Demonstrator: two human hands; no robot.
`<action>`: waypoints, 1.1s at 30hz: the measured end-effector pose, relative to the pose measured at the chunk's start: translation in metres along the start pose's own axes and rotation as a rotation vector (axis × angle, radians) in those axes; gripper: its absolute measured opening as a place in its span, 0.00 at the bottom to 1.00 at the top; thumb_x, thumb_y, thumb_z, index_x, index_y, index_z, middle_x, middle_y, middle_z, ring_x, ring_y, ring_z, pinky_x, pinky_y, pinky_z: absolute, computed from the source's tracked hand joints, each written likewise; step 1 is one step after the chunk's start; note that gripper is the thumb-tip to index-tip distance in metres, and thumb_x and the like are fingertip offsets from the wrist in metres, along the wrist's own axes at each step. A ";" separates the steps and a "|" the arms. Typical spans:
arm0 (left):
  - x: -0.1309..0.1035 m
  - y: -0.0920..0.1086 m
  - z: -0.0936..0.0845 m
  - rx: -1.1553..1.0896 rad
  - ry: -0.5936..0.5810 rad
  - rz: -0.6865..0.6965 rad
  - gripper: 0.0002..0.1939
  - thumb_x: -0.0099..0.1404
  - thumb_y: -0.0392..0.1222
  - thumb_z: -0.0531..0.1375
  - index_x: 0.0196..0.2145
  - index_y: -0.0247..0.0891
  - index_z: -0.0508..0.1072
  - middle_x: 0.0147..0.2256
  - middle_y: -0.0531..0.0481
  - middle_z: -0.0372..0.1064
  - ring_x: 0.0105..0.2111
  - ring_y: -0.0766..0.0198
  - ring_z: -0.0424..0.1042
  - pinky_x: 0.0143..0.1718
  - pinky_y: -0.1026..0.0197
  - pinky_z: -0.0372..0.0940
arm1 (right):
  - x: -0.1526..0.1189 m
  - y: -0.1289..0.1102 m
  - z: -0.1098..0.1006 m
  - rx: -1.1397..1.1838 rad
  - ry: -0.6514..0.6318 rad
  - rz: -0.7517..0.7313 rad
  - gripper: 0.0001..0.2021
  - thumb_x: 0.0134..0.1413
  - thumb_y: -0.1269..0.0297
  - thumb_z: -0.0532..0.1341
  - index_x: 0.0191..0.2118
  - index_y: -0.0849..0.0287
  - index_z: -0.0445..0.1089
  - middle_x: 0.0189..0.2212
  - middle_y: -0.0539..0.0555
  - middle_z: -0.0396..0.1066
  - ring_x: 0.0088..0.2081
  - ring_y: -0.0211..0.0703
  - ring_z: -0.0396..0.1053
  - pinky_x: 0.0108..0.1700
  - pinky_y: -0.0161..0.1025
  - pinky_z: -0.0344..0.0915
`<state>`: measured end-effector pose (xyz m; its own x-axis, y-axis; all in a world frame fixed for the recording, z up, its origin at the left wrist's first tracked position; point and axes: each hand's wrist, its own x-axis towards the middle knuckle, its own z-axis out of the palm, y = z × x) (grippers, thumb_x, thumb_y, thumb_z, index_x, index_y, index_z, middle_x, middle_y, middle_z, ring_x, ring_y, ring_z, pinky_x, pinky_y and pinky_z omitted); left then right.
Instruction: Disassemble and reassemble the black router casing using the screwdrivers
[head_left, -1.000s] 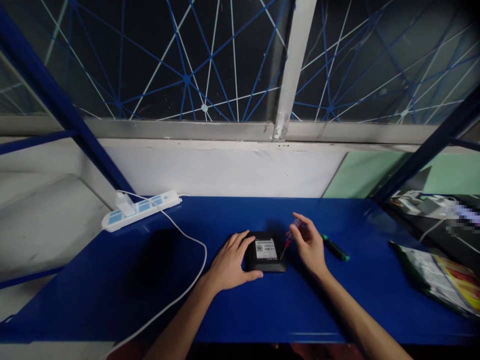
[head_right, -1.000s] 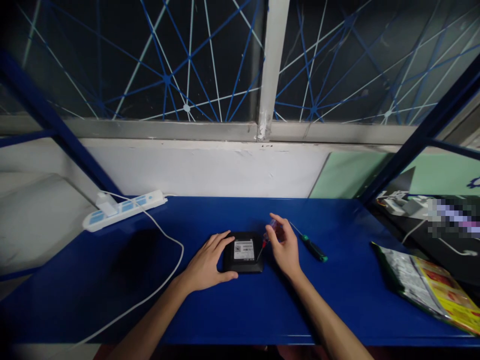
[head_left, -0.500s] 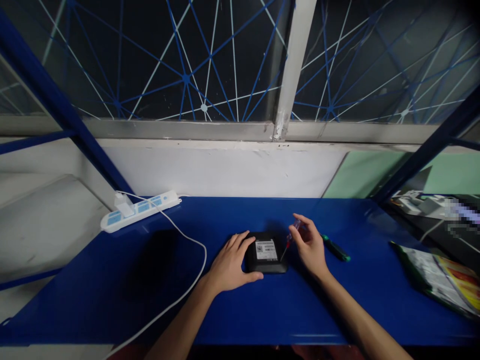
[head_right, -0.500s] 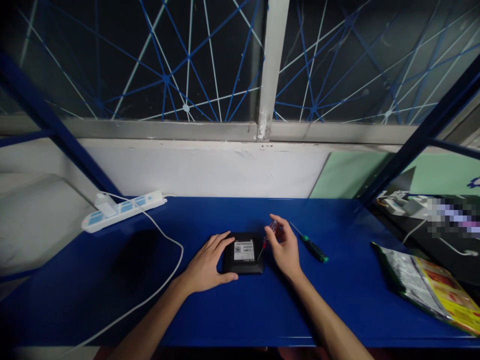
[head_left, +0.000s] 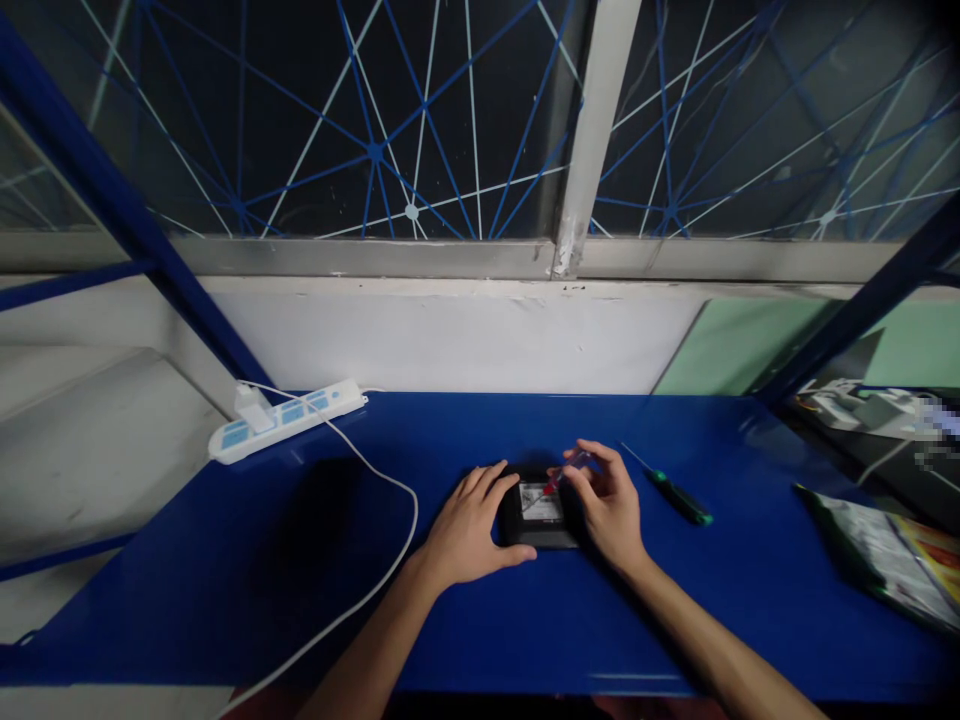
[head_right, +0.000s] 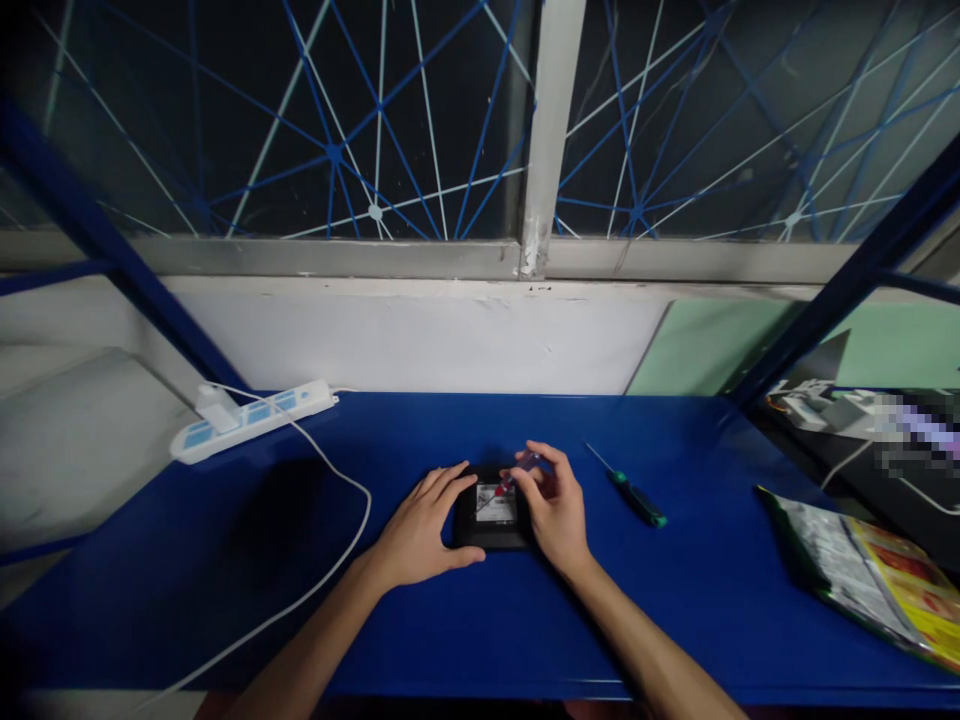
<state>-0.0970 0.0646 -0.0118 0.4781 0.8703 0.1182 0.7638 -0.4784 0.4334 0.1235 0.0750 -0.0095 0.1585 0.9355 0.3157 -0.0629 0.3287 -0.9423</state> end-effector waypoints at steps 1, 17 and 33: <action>0.000 0.000 0.000 0.003 0.005 0.003 0.47 0.53 0.63 0.69 0.65 0.45 0.58 0.68 0.42 0.51 0.66 0.40 0.53 0.64 0.37 0.55 | -0.001 0.002 0.000 -0.005 -0.012 -0.006 0.17 0.56 0.60 0.67 0.51 0.51 0.67 0.43 0.53 0.75 0.34 0.41 0.79 0.42 0.41 0.76; 0.000 0.000 0.000 -0.005 -0.014 -0.006 0.47 0.55 0.67 0.67 0.66 0.45 0.57 0.69 0.43 0.49 0.67 0.39 0.52 0.65 0.37 0.54 | -0.001 0.002 -0.006 -0.304 -0.064 -0.061 0.21 0.63 0.55 0.60 0.60 0.50 0.67 0.46 0.56 0.76 0.40 0.46 0.76 0.48 0.47 0.73; -0.001 -0.002 0.002 0.000 -0.020 -0.007 0.48 0.56 0.67 0.66 0.66 0.45 0.57 0.69 0.42 0.49 0.67 0.38 0.51 0.65 0.36 0.53 | 0.000 0.001 -0.011 -0.335 -0.112 -0.108 0.22 0.63 0.57 0.60 0.62 0.48 0.66 0.42 0.54 0.71 0.37 0.43 0.73 0.43 0.43 0.73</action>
<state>-0.0980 0.0645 -0.0145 0.4812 0.8712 0.0971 0.7672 -0.4721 0.4342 0.1339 0.0738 -0.0115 0.0363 0.9124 0.4077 0.2777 0.3826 -0.8812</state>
